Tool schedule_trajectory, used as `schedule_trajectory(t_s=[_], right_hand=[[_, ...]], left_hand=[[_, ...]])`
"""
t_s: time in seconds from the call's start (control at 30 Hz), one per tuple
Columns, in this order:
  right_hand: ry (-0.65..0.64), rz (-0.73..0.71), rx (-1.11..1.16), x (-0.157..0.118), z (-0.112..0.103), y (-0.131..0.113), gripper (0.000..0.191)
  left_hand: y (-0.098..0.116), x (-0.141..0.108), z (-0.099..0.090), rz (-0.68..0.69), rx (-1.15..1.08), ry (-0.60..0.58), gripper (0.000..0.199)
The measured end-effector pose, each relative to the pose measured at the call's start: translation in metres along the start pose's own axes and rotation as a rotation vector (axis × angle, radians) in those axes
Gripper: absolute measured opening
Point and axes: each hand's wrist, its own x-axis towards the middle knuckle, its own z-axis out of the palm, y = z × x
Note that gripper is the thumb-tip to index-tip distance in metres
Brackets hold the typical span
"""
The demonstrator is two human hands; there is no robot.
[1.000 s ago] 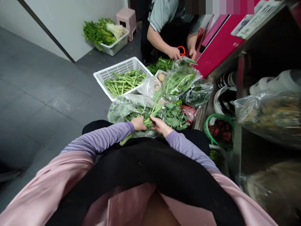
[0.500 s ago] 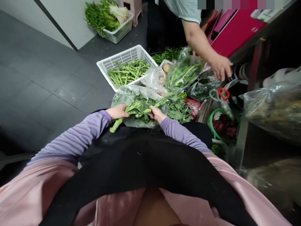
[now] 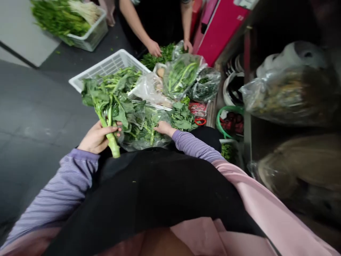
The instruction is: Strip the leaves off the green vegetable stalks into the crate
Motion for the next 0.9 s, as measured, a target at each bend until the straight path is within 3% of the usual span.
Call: schedule_trajectory(t_s=[0.1, 0.17, 0.2, 0.27, 0.3, 0.37, 0.47, 0.57, 0.7, 0.9], right_hand=[[0.062, -0.143, -0.349, -0.009, -0.050, 0.002, 0.030], [0.155, -0.163, -0.460, -0.015, -0.108, 0.018, 0.028], [0.263, -0.140, -0.496, -0.018, -0.140, 0.032, 0.027], [0.505, 0.093, -0.619, -0.019, -0.199, 0.069, 0.031], [0.554, 0.227, -0.686, -0.016, -0.221, 0.090, 0.034], [0.490, 0.303, -0.719, -0.002, -0.244, 0.132, 0.035], [0.316, 0.267, -0.750, 0.037, -0.236, 0.179, 0.038], [0.265, 0.235, -0.747, 0.078, -0.218, 0.197, 0.041], [0.274, 0.162, -0.816, 0.102, -0.209, 0.193, 0.043], [0.292, 0.092, -0.895, 0.091, -0.190, 0.180, 0.024]], left_hand=[[-0.029, 0.029, 0.023, -0.197, -0.044, -0.009, 0.019], [-0.044, 0.043, 0.032, -0.306, -0.013, -0.008, 0.021], [-0.050, 0.049, 0.035, -0.352, 0.015, -0.009, 0.022], [-0.058, 0.057, 0.039, -0.432, 0.076, -0.007, 0.021], [-0.062, 0.061, 0.041, -0.474, 0.100, -0.009, 0.020], [-0.067, 0.071, 0.046, -0.556, 0.127, -0.016, 0.017], [-0.072, 0.087, 0.053, -0.619, 0.173, 0.005, 0.017], [-0.069, 0.101, 0.054, -0.613, 0.221, 0.043, 0.016], [-0.065, 0.113, 0.046, -0.578, 0.210, 0.098, 0.015], [-0.068, 0.122, 0.055, -0.513, 0.111, 0.060, 0.019]])
